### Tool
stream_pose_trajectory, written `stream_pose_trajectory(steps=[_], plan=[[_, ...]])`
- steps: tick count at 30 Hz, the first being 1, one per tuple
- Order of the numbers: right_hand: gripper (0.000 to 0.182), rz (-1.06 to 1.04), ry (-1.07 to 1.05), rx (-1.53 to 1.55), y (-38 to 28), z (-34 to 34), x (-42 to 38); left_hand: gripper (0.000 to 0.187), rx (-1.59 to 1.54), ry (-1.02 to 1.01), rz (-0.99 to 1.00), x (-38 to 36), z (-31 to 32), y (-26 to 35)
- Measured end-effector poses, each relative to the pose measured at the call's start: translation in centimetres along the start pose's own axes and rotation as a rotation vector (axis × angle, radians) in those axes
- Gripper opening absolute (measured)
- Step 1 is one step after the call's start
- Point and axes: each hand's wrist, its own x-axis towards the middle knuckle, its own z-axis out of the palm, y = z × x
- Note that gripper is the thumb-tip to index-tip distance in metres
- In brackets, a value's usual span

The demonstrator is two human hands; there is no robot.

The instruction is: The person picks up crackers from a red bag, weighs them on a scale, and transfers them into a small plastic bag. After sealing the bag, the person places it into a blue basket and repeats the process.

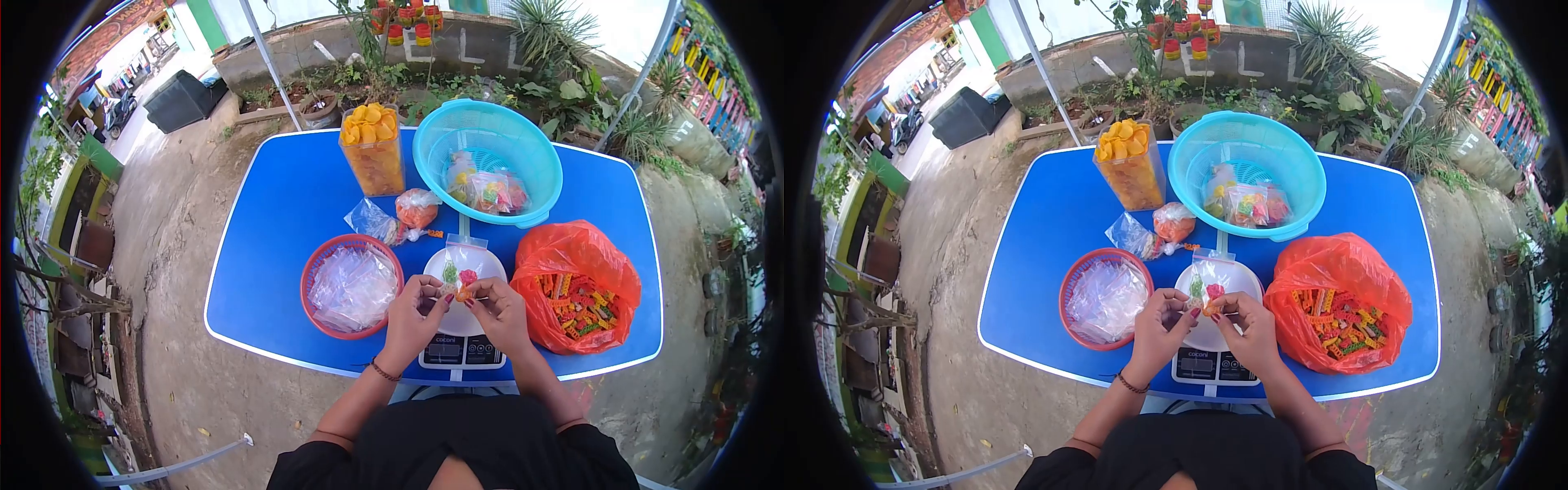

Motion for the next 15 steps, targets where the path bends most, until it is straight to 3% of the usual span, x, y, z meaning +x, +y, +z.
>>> stream_pose_trajectory(steps=[5, 8, 11, 15], plan=[[0.014, -0.12, 0.182, -0.105, 0.4, -1.4, 4.5, 0.024, 0.235, 0.091, 0.2, 5.1, 1.4, 2.9], [0.023, -0.181, 0.24, -0.162, -0.1, -2.8, 8.3, 0.032, 0.312, 0.054, 0.324, 9.4, 2.2, 4.4], [0.036, -0.206, 0.314, -0.076, -1.2, -3.2, 11.4, 0.04, 0.673, 0.198, 0.625, 13.0, 2.9, 4.0], [0.045, -0.234, 0.259, -0.235, -1.8, -3.4, 10.7, 0.045, 0.739, 0.068, 0.506, 12.2, 2.6, 5.6]])
